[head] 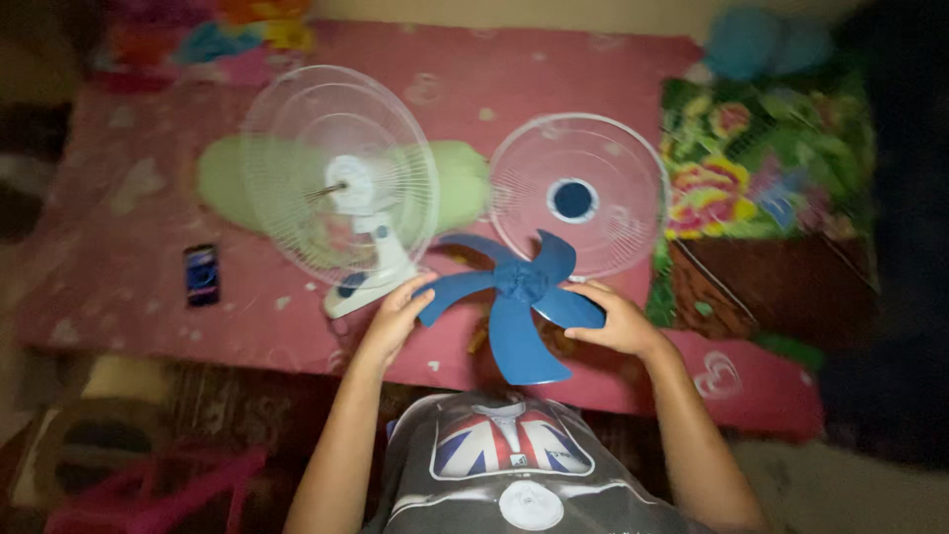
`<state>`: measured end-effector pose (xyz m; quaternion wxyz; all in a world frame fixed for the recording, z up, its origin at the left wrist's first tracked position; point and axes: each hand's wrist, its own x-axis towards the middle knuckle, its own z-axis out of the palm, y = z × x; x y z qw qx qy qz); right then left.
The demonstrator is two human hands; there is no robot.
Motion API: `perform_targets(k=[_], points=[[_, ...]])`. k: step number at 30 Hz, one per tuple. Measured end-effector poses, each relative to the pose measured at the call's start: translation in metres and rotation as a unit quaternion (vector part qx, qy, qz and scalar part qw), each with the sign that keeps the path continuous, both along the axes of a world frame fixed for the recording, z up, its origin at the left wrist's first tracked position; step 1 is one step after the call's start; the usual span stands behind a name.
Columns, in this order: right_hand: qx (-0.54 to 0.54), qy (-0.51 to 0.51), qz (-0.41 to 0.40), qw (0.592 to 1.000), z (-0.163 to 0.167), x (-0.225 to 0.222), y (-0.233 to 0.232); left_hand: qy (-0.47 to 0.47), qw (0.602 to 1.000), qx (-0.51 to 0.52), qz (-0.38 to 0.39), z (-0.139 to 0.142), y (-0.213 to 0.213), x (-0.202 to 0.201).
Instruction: The person disassembles a table fan on a bed. They use a screwdriver to loosen the front grille, remove the grille cover, unscrew the blade cap, take off the blue fan blades, and set the blades and grille aside on the bed while working on the rear housing.
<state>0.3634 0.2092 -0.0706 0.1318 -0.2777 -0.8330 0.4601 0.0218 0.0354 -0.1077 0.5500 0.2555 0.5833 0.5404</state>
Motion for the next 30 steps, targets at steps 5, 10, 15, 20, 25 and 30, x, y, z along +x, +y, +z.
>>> perform_targets(k=[5, 10, 15, 20, 25, 30], points=[[0.138, -0.025, 0.009, 0.990, 0.022, -0.048, 0.000, 0.045, 0.992, 0.094, 0.070, 0.036, -0.025, -0.026], [0.274, 0.029, 0.013, 0.961, 0.027, -0.102, -0.002, 0.025, 0.984, 0.120, 0.131, 0.057, -0.041, -0.047], [0.322, 0.068, -0.050, 0.943, 0.029, -0.156, -0.017, 0.025, 0.974, 0.155, 0.163, 0.062, -0.036, -0.077], [0.263, 0.125, -0.180, 0.940, 0.031, -0.221, -0.055, 0.061, 0.960, 0.233, 0.143, 0.066, -0.034, -0.131], [0.297, 0.144, -0.231, 0.915, 0.036, -0.283, -0.062, 0.019, 0.964, 0.240, 0.109, 0.067, -0.030, -0.204], [0.314, 0.140, -0.232, 0.910, 0.035, -0.331, -0.067, -0.045, 0.963, 0.245, 0.100, 0.057, -0.035, -0.266]])
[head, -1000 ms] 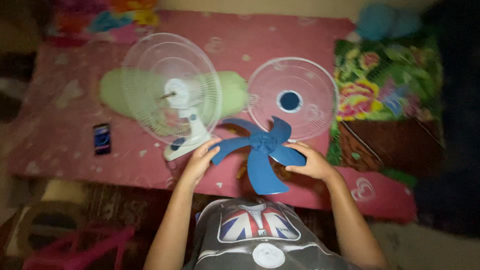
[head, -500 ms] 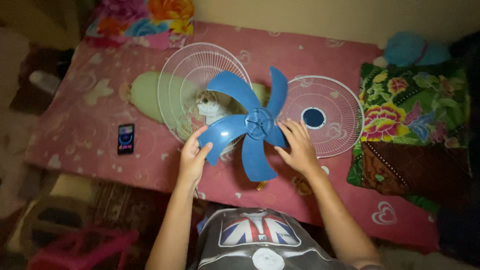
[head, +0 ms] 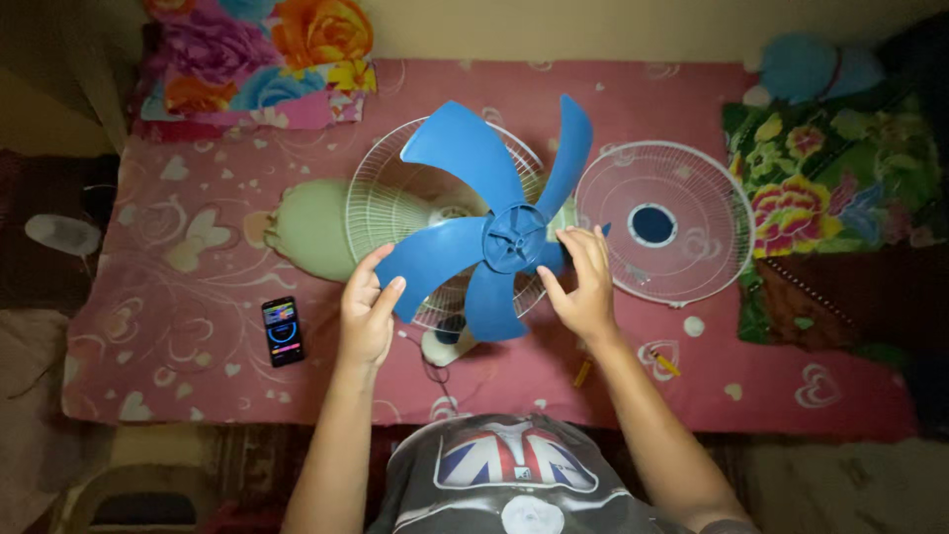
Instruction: The person disassembles a table fan on a bed. They use a screwdriver to loosen the front grille, remove the grille cover, unscrew the blade cap, take off the blue fan blades, and set the blades and grille aside on the bed while working on the rear housing.
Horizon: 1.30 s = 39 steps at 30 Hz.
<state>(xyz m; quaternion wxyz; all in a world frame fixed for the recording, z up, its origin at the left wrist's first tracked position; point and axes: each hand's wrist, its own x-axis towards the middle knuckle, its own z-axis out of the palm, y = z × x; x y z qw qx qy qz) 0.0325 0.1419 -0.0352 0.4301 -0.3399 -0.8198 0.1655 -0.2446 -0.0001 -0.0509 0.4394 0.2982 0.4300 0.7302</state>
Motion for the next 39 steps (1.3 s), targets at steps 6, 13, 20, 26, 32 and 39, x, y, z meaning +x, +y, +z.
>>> perform_targets(k=[6, 13, 20, 26, 32, 39], points=[[-0.001, 0.007, -0.008, 1.000, -0.005, -0.035, -0.010, -0.016, 0.999, -0.004, -0.029, -0.013, 0.001, -0.046], [0.006, -0.001, 0.016, 1.000, -0.009, -0.045, 0.014, -0.033, 0.999, -0.023, -0.019, -0.033, 0.017, -0.058], [-0.020, -0.054, 0.065, 0.996, -0.024, -0.054, 0.047, -0.044, 0.996, -0.067, 0.030, -0.043, 0.031, -0.055], [-0.119, -0.060, 0.157, 0.979, -0.041, -0.072, 0.053, -0.211, 0.976, 0.041, 0.019, -0.032, 0.002, -0.061], [-0.250, -0.020, 0.290, 0.923, -0.063, -0.102, 0.036, -0.082, 0.994, -0.059, 0.042, -0.034, 0.003, -0.082], [-0.642, 0.161, 0.292, 0.690, -0.099, -0.128, -0.008, 0.138, 0.947, -0.291, -0.003, -0.059, 0.033, -0.080]])
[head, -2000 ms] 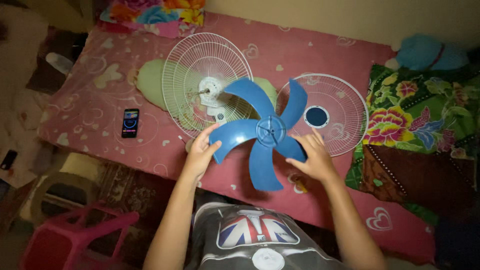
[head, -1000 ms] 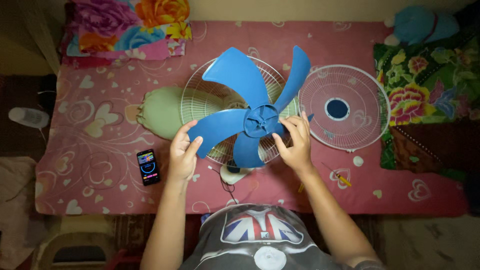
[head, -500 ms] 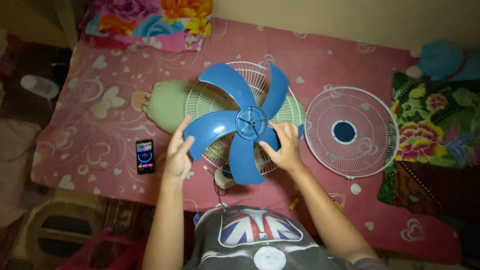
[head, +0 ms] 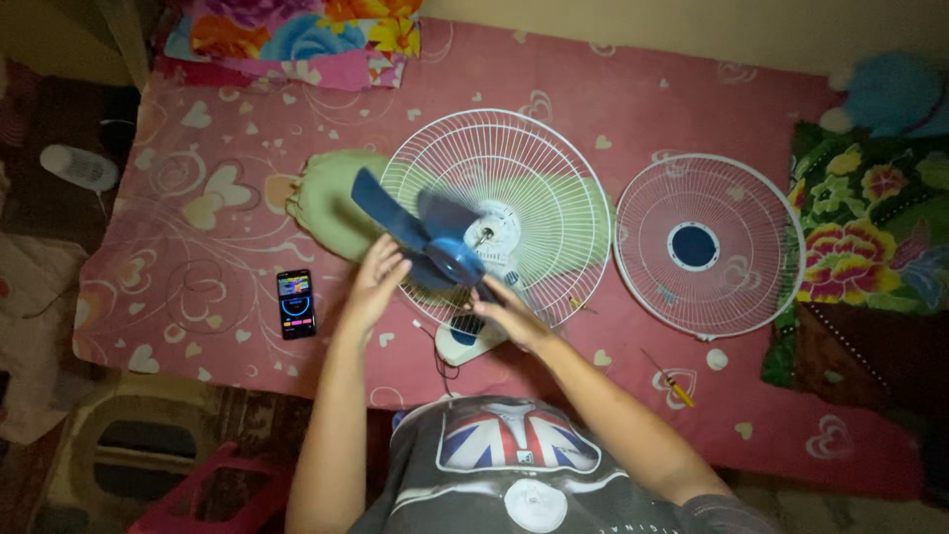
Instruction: The person disassembles a table fan on a bed. They use a screwdriver to loosen the front grille, remove the grille cover, unscrew the blade cap, take off the blue fan blades, and set the blades and grille aside on the bed while working on the rear housing.
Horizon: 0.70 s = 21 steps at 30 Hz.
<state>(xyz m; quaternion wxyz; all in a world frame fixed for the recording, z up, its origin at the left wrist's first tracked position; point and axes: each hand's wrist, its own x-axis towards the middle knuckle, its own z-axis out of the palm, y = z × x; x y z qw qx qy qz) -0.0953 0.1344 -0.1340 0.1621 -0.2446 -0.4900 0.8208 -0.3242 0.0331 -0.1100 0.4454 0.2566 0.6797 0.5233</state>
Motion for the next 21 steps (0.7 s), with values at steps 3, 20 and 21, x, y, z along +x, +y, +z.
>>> perform_targets(k=[3, 20, 21], points=[[0.013, -0.003, 0.010, 1.000, -0.007, -0.003, -0.005, 0.015, 0.999, -0.005, -0.043, -0.010, 0.012, 0.008], [0.020, -0.134, 0.025, 0.990, -0.008, -0.010, 0.030, 0.244, 0.968, -0.046, 0.036, -0.019, 0.075, 0.047], [0.001, -0.141, 0.014, 0.990, -0.009, -0.011, 0.032, 0.246, 0.967, -0.051, 0.031, -0.018, 0.077, 0.047]])
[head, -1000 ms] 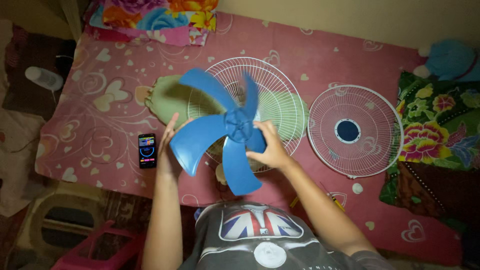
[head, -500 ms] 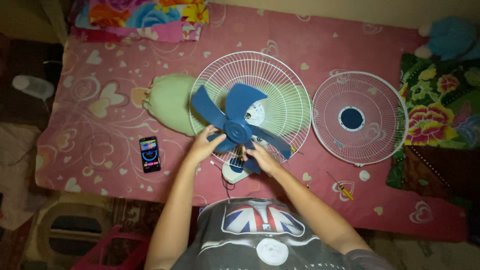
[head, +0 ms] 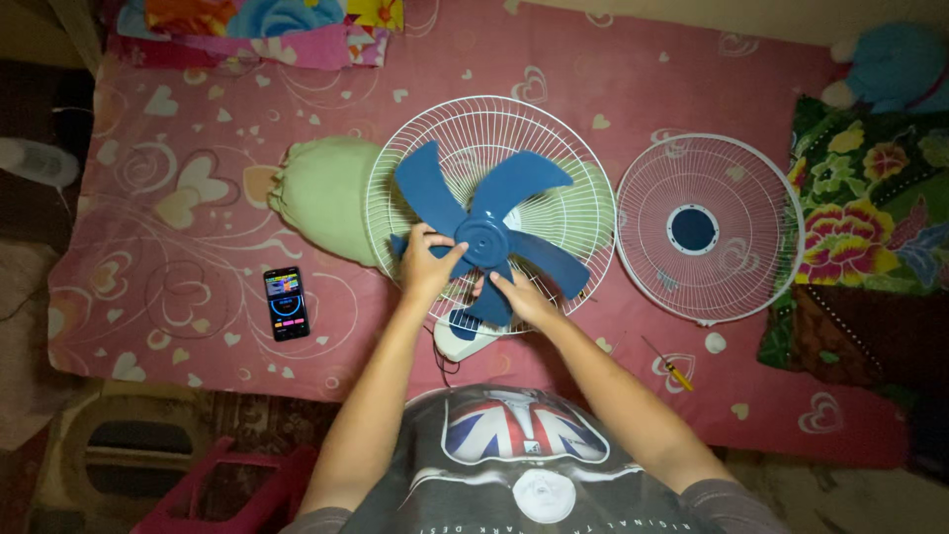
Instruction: The person disassembles a table fan on a bed. They use a screwdriver to loosen the front grille, remove the grille cover, unscrew the blade cap, take off the blue fan blades, and set the blades and grille aside on the bed while working on the rear housing.
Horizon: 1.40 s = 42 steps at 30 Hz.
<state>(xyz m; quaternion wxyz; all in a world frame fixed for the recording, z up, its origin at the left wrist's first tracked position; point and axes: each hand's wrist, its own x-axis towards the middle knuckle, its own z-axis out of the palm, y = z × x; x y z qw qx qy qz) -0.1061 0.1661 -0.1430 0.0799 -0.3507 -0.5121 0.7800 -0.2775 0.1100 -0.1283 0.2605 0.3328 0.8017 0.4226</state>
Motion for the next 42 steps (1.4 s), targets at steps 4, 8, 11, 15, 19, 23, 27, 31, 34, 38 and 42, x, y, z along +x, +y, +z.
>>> perform_targets(k=[4, 8, 11, 15, 19, 23, 27, 31, 34, 38, 42], points=[[-0.020, 0.025, -0.008, 0.999, -0.004, -0.002, 0.003, -0.004, 1.000, 0.007, 0.000, -0.004, 0.002, 0.000], [0.014, 0.008, -0.002, 1.000, -0.009, 0.002, 0.003, 0.003, 1.000, 0.014, 0.010, -0.013, 0.003, 0.002], [0.047, -0.009, -0.009, 0.999, -0.011, 0.007, 0.002, 0.016, 1.000, 0.016, 0.010, -0.017, 0.006, 0.002], [0.122, -0.053, -0.008, 0.991, -0.012, 0.011, 0.002, 0.037, 0.999, 0.012, -0.014, -0.017, 0.011, -0.001], [0.166, -0.065, 0.008, 0.984, -0.009, 0.015, -0.005, 0.061, 0.998, -0.001, -0.035, -0.016, 0.010, -0.004], [0.172, -0.041, 0.013, 0.984, -0.006, 0.013, -0.010, 0.058, 0.997, -0.009, -0.040, -0.015, 0.005, -0.009], [0.171, -0.059, 0.021, 0.983, -0.003, 0.010, -0.009, 0.069, 0.997, -0.007, -0.037, -0.014, 0.001, -0.011], [0.188, -0.042, 0.031, 0.981, -0.003, 0.009, -0.007, 0.064, 0.998, 0.002, -0.028, -0.013, -0.005, -0.011], [0.170, -0.065, 0.035, 0.983, -0.004, 0.007, -0.007, 0.063, 0.998, -0.008, -0.021, -0.013, -0.004, -0.012], [0.210, -0.053, 0.020, 0.976, -0.005, 0.003, -0.009, 0.068, 0.997, 0.008, -0.021, -0.014, -0.001, -0.011], [0.217, -0.062, -0.004, 0.974, -0.005, 0.002, -0.013, 0.078, 0.996, 0.018, -0.025, -0.012, 0.001, -0.009]])
